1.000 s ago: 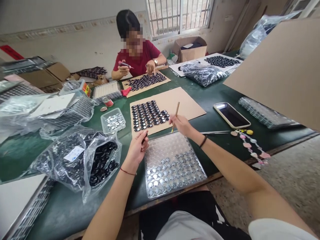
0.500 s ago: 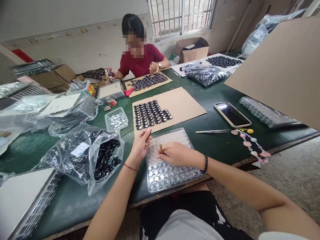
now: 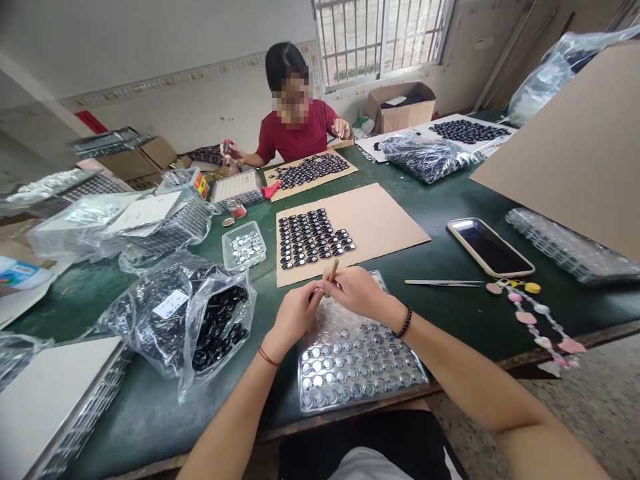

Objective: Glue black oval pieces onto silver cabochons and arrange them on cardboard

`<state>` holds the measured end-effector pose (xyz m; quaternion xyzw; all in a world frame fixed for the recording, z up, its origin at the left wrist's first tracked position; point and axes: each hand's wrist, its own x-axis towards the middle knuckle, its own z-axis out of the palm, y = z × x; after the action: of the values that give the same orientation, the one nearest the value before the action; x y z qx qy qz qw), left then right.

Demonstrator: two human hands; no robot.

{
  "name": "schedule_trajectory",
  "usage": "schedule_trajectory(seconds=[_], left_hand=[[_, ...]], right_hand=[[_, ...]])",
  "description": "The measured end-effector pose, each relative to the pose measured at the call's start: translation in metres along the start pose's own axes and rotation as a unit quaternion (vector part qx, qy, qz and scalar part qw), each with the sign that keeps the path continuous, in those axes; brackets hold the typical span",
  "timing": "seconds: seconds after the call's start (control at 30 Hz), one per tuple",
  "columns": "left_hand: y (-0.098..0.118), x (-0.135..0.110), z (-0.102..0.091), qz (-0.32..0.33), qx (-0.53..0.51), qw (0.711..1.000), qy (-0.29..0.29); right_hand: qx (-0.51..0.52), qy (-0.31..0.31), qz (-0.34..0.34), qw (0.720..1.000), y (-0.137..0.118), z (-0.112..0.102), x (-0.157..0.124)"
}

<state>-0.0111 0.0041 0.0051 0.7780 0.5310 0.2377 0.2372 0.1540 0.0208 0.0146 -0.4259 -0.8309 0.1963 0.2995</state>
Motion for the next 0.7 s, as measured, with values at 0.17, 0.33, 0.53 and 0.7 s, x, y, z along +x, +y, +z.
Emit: schedule_trajectory(seconds=[0.17, 0.33, 0.53, 0.7], left_hand=[[0.0005, 0.0012, -0.0002, -0.002, -0.02, 0.999, -0.027], [0.0021, 0.0032, 0.0018, -0.021, -0.092, 0.995, -0.023], [0.0, 0.0044, -0.0002, -0.039, -0.103, 0.994, -0.005], [-0.0004, 0.004, -0.0059, -0.03, -0.101, 0.994, 0.007]], right_hand=[[0.018, 0.032, -0.025, 0.999, 0.0028, 0.0018, -0.0099], [0.018, 0.1, -0.013, 0.995, 0.0037, 0.0042, -0.0111], [0.018, 0.079, -0.021, 0.997, 0.0023, 0.003, -0.0108], [0.016, 0.087, -0.006, 0.996, 0.002, 0.0035, -0.0114]])
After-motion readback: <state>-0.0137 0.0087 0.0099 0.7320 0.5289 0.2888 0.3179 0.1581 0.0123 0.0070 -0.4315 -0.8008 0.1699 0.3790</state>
